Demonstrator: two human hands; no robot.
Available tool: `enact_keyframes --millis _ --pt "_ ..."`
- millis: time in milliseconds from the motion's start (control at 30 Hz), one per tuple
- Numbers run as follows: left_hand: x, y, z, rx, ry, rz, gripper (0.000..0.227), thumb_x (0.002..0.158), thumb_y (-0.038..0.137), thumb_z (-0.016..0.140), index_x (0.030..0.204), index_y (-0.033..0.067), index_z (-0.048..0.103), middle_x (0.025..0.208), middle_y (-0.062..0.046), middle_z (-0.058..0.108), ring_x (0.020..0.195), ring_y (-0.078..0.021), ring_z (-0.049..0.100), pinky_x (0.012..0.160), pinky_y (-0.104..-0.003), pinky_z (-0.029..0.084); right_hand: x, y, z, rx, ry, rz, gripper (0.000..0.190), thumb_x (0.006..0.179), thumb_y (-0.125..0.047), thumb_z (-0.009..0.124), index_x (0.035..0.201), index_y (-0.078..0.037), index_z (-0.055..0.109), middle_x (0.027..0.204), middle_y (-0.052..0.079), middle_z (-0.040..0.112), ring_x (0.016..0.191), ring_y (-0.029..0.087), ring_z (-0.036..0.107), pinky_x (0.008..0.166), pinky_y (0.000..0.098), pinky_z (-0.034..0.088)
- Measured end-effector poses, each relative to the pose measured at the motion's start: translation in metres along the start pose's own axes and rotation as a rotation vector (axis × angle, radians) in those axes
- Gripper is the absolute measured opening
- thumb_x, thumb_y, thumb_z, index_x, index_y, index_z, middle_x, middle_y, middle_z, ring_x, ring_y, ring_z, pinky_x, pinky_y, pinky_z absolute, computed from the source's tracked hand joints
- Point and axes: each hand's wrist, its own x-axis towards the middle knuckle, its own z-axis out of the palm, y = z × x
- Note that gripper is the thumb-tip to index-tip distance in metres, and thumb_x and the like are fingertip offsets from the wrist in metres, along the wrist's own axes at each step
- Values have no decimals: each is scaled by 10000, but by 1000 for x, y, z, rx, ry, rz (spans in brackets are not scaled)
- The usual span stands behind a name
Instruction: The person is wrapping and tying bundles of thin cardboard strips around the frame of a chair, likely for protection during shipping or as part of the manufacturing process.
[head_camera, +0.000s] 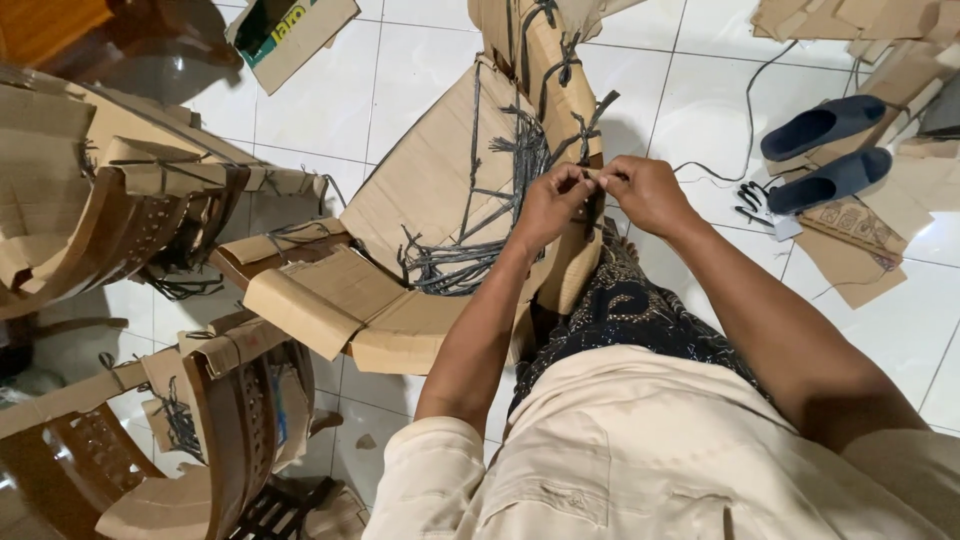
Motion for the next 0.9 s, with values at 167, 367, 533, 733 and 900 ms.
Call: enact_keyframes --millis 167,367,533,733,900 --pt "0 2 4 -3 79 26 109 1010 128 596 1005 66 686 808 -100 695 800 -154 606 744 -360 548 -6 14 7 -10 64 19 156 1079 -169 630 1131 -69 738 854 174 703 804 357 695 727 463 536" --pt "-8 14 8 4 94 14 126 1051 148 576 1050 44 647 823 -99 715 810 -157 618 769 -357 519 -8 25 11 20 100 53 165 1084 -157 612 1129 -50 730 791 166 694 741 330 687 682 453 539" --pt "6 -9 6 -41 81 2 97 1040 146 590 1000 81 649 772 -73 692 759 -134 607 736 -336 505 -15 0 8 68 87 28 157 1052 -118 632 1167 -47 711 929 239 717 909 438 706 773 548 552" --pt "-1 -3 8 -30 92 -31 108 1039 166 618 997 73 654 781 -77 710 751 -132 600 729 -335 504 -11 5 7 95 80 -6 153 1042 -105 644 1147 -36 730 954 238 717 886 388 698 766 505 542" --pt "-3 27 18 129 60 38 89 1050 142 595 1018 99 666 831 -124 720 795 -209 656 750 -415 532 -13 12 10 112 99 -10 162 1052 -77 614 1156 -34 730 971 226 718 915 384 696 795 500 554"
